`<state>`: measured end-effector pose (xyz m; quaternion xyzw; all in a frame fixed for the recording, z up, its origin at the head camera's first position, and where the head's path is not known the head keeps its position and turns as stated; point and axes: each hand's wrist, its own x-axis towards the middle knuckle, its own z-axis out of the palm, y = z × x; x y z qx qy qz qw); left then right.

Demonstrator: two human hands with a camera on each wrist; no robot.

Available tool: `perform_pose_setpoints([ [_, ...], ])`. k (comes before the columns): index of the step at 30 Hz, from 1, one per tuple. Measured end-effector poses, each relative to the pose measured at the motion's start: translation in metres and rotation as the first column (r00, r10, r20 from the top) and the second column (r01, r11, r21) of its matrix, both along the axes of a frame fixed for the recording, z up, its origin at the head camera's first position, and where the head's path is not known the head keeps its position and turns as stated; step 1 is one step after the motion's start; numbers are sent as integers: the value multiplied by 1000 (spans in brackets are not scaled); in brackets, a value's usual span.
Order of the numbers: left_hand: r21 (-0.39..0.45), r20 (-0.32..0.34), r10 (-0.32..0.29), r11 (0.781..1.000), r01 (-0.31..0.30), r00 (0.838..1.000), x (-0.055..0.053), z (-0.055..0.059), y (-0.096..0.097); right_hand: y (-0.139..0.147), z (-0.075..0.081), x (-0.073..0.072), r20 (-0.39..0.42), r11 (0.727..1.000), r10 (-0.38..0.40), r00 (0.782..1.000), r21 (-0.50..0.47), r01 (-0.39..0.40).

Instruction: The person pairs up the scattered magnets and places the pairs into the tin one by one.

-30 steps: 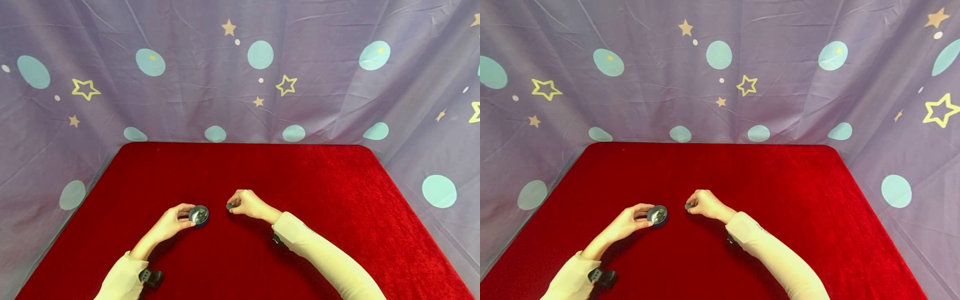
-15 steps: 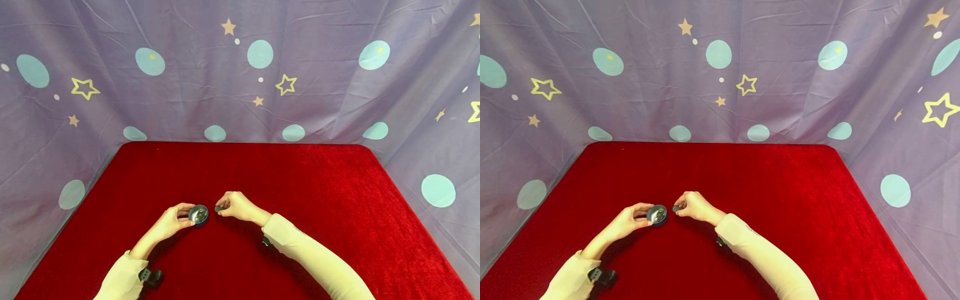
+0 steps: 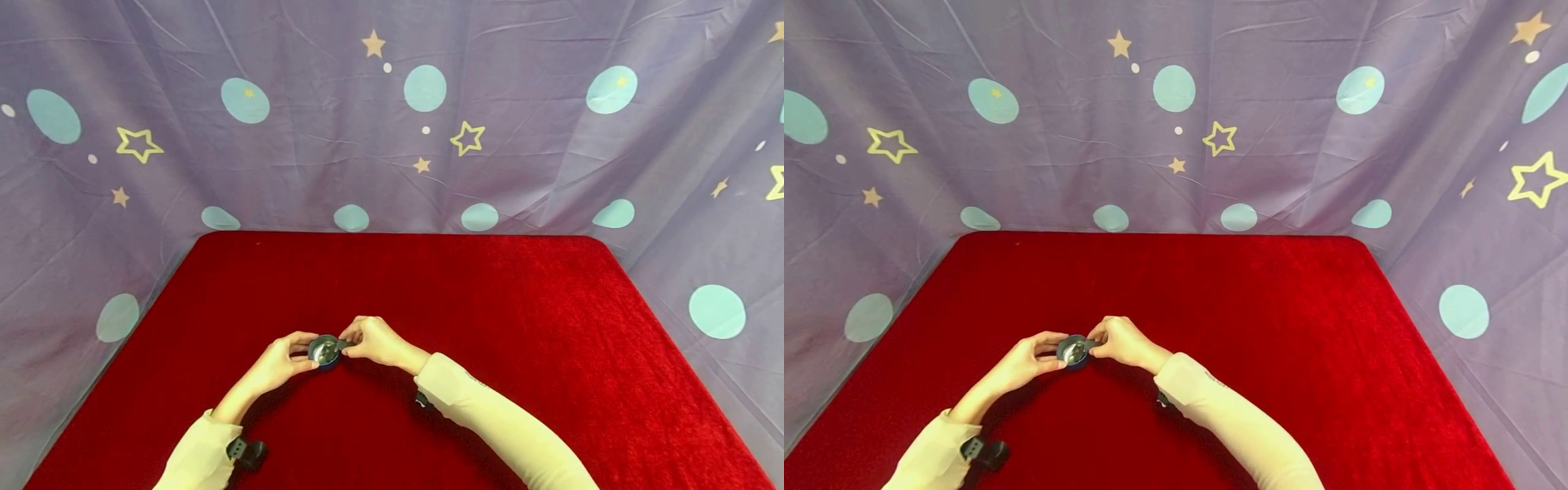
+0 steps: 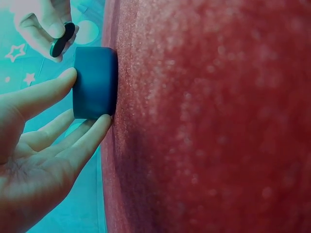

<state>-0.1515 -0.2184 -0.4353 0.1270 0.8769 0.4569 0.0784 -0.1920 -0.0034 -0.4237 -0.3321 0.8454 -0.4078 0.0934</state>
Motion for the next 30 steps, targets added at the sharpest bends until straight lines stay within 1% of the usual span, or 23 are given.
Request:
perform_pose_setpoints([
  [13, 8, 11, 2, 1000, -2, 1000, 0, -1, -1, -13, 0, 5, -37, 999, -24, 999, 22, 25],
  [18, 17, 12, -6, 1000, 6, 1000, 0, 1, -1, -19, 0, 7, -23, 999, -38, 999, 32, 39],
  [22, 21, 29, -19, 1000, 18, 999, 1, 3, -1, -23, -1, 8, 1, 999, -38, 999, 30, 38],
  [25, 23, 43, -21, 1000, 20, 999, 1, 2, -1, -26, -2, 9, 5, 999, -37, 999, 25, 37],
  [30, 19, 55, -8, 1000, 7, 998, 0, 0, -1, -30, -3, 10, -29, 999, -34, 999, 39, 35],
])
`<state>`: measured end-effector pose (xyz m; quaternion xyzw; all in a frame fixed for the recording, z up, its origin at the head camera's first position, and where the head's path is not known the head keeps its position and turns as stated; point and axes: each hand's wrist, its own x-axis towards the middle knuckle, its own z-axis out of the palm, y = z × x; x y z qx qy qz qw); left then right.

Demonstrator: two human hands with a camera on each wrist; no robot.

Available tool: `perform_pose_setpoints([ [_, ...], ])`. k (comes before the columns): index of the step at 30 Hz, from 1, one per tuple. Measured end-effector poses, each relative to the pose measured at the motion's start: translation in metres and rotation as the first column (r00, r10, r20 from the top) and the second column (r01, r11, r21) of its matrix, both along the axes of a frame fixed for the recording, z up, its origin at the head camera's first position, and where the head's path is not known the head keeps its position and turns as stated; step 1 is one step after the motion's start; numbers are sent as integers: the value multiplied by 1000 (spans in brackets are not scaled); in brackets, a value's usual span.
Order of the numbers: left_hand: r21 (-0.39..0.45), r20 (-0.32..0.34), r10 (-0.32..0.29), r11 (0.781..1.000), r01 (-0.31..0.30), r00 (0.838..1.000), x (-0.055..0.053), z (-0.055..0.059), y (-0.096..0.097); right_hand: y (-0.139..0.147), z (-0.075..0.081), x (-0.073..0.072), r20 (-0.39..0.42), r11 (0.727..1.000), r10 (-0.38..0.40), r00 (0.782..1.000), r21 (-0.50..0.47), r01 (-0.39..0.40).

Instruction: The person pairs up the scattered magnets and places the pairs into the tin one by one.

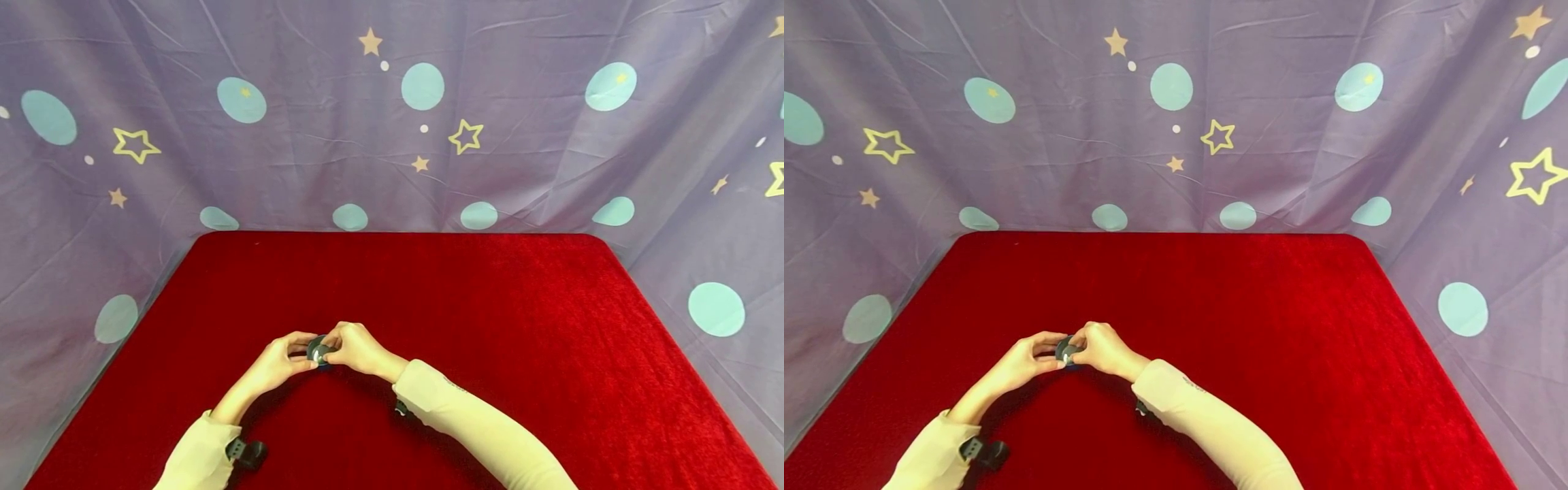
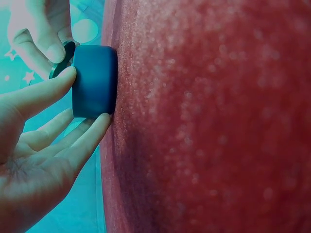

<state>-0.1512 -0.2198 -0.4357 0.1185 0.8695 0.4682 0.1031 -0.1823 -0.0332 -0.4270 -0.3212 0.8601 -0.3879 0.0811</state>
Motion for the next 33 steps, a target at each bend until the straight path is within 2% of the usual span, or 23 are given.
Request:
perform_pose_setpoints([
  [13, 26, 2, -10, 1000, 9, 1000, 1, 1, 0, 1, -2, 1, 21, 999, -10, 1000, -41, 11],
  [22, -24, -12, -3, 1000, 3, 1000, 2, 1, -1, 14, -1, 2, 21, 998, 7, 1000, -70, -5],
  [29, -53, -63, -2, 999, -2, 998, 5, 5, 0, 26, 1, 3, 36, 995, 14, 999, -98, -11],
  [33, -67, -113, 2, 998, -10, 994, 9, 6, -2, 36, 4, 5, 8, 995, 35, 999, -90, -34],
])
